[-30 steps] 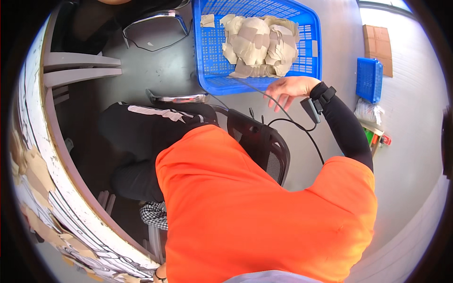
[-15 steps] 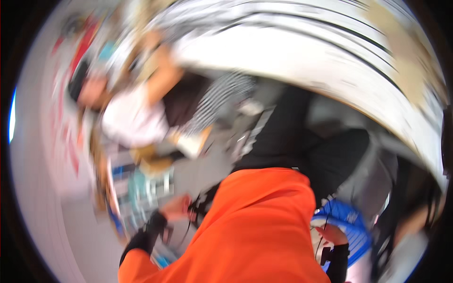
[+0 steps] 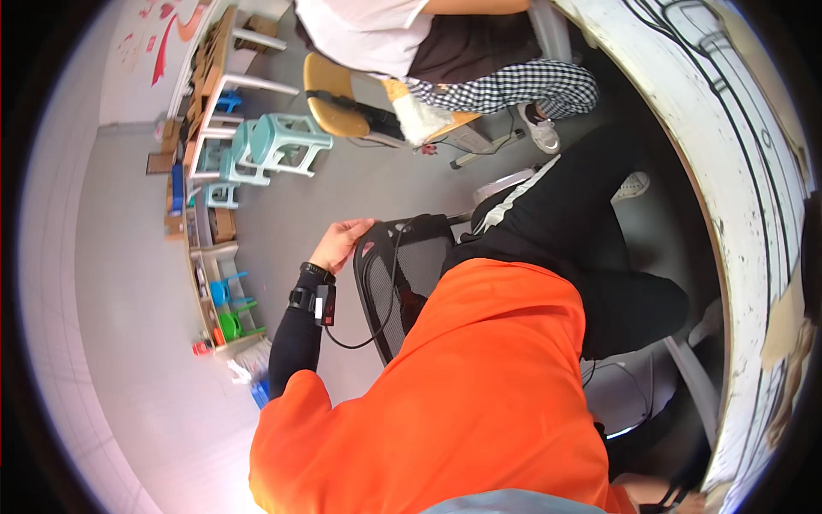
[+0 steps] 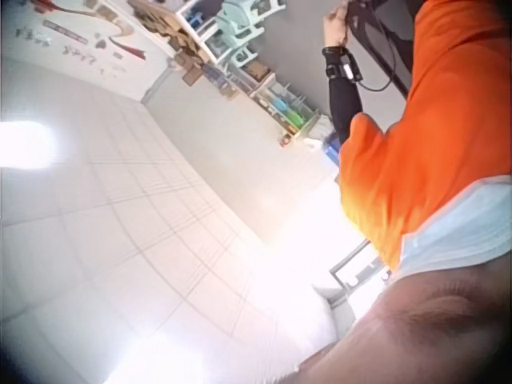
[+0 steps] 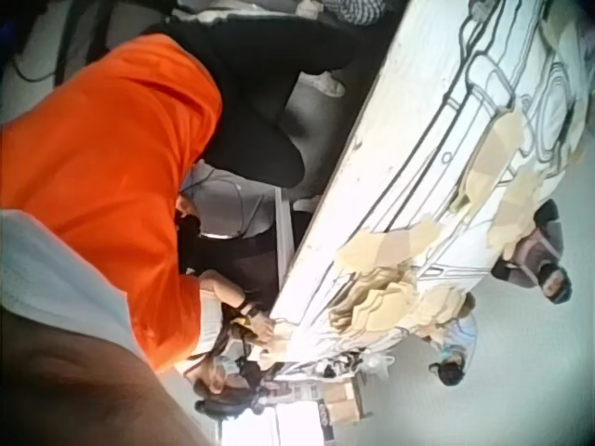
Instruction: Layering and aligning fabric and foam material pieces for shoe construction.
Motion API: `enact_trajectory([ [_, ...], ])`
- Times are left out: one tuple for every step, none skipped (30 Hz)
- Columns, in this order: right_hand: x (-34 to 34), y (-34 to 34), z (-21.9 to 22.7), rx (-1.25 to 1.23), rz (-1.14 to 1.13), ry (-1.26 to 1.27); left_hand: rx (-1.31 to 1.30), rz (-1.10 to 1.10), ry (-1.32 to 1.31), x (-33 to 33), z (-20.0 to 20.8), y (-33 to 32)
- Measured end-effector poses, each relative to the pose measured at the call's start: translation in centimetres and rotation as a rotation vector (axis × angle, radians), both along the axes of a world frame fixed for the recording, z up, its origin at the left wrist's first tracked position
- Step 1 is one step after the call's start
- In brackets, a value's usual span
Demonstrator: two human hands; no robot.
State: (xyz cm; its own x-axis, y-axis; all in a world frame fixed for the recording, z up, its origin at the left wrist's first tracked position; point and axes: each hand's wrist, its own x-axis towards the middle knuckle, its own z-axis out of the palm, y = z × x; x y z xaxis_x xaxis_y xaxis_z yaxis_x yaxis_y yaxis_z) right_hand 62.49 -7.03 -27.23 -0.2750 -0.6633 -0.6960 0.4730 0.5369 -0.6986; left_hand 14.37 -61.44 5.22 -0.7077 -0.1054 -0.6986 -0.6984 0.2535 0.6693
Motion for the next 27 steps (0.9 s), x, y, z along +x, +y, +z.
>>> enact_trajectory([
  [0.6, -1.1, 0.1, -0.019, -0.038, -0.019, -0.085, -0.174, -0.074, -1.3, 0.3, 0.0],
  [0.6, -2.0, 0.0, -0.038, -0.074, -0.033, -0.171, -0.345, -0.14, -2.7, 0.6, -0.2],
  [1.0, -2.7, -0.1, -0.058, -0.104, -0.05, 0.008, -0.351, -0.148, -3.2, 0.1, -1.6],
  [1.3, -3.4, -0.2, -0.08, -0.131, -0.065, 0.009, -0.368, -0.155, -2.7, -0.5, -2.7],
  [1.6, -4.3, -0.1, -0.1, -0.16, -0.082, 0.072, -0.32, -0.108, -2.1, 0.2, -2.1],
  [1.8, -5.1, -0.1, -0.121, -0.185, -0.098, 0.134, -0.267, -0.063, -1.6, 0.5, -2.0],
  [2.0, -5.8, -0.1, -0.141, -0.206, -0.115, 0.141, -0.275, -0.043, -1.5, 0.0, -3.1],
  [2.1, -6.3, 0.0, -0.16, -0.223, -0.132, 0.145, -0.281, -0.052, -2.2, -0.4, -3.4],
  [2.3, -6.7, 0.2, -0.178, -0.237, -0.15, 0.1, -0.369, -0.023, -3.0, -0.8, -3.6],
  [1.9, -6.6, 0.1, -0.196, -0.245, -0.161, 0.054, -0.451, 0.014, -3.5, -1.1, -3.8],
  [1.5, -6.5, 0.1, -0.213, -0.251, -0.172, 0.035, -0.44, 0.028, -3.3, -1.0, -3.8],
  [1.2, -6.3, 0.0, -0.228, -0.257, -0.183, 0.042, -0.436, 0.028, -3.4, -1.1, -3.9],
  [0.8, -6.0, 0.0, -0.243, -0.264, -0.194, 0.004, -0.475, 0.057, -3.5, -1.3, -3.9],
  [0.7, -6.0, 0.0, -0.261, -0.272, -0.206, -0.037, -0.516, 0.085, -3.5, -1.2, -4.0],
  [0.7, -6.1, -0.1, -0.279, -0.281, -0.22, -0.033, -0.513, 0.081, -3.3, -1.0, -4.0],
  [0.8, -6.2, -0.1, -0.298, -0.291, -0.234, -0.059, -0.535, 0.11, -3.0, -0.8, -3.8],
  [0.7, -6.3, -0.1, -0.316, -0.306, -0.246, -0.084, -0.561, 0.141, -3.0, -0.8, -3.5],
  [0.7, -6.5, -0.1, -0.335, -0.321, -0.259, -0.079, -0.564, 0.136, -2.9, -1.0, -3.4],
  [0.7, -6.8, -0.1, -0.355, -0.337, -0.272, -0.055, -0.561, 0.193, -2.8, -1.2, -3.3],
  [0.6, -6.8, -0.1, -0.376, -0.351, -0.283, -0.032, -0.556, 0.254, -2.7, -1.3, -3.3],
  [0.5, -7.0, -0.2, -0.397, -0.364, -0.293, -0.029, -0.558, 0.251, -2.8, -1.4, -3.3],
  [0.4, -7.1, -0.4, -0.418, -0.378, -0.302, -0.067, -0.584, 0.256, -2.8, -1.5, -3.4],
  [0.0, -6.9, -0.6, -0.439, -0.388, -0.31, -0.106, -0.606, 0.263, -2.9, -1.5, -3.3],
  [-0.3, -6.8, -0.9, -0.461, -0.397, -0.317, -0.106, -0.605, 0.264, -2.9, -1.6, -3.3],
  [-0.7, -6.6, -1.2, -0.484, -0.405, -0.323, -0.106, -0.614, 0.262, -2.9, -1.8, -3.2],
  [-1.2, -6.4, -1.6, -0.508, -0.411, -0.33, -0.109, -0.622, 0.26, -2.9, -1.8, -3.3],
  [-1.6, -6.2, -2.0, -0.533, -0.416, -0.336, -0.113, -0.619, 0.263, -3.0, -1.9, -3.3],
])
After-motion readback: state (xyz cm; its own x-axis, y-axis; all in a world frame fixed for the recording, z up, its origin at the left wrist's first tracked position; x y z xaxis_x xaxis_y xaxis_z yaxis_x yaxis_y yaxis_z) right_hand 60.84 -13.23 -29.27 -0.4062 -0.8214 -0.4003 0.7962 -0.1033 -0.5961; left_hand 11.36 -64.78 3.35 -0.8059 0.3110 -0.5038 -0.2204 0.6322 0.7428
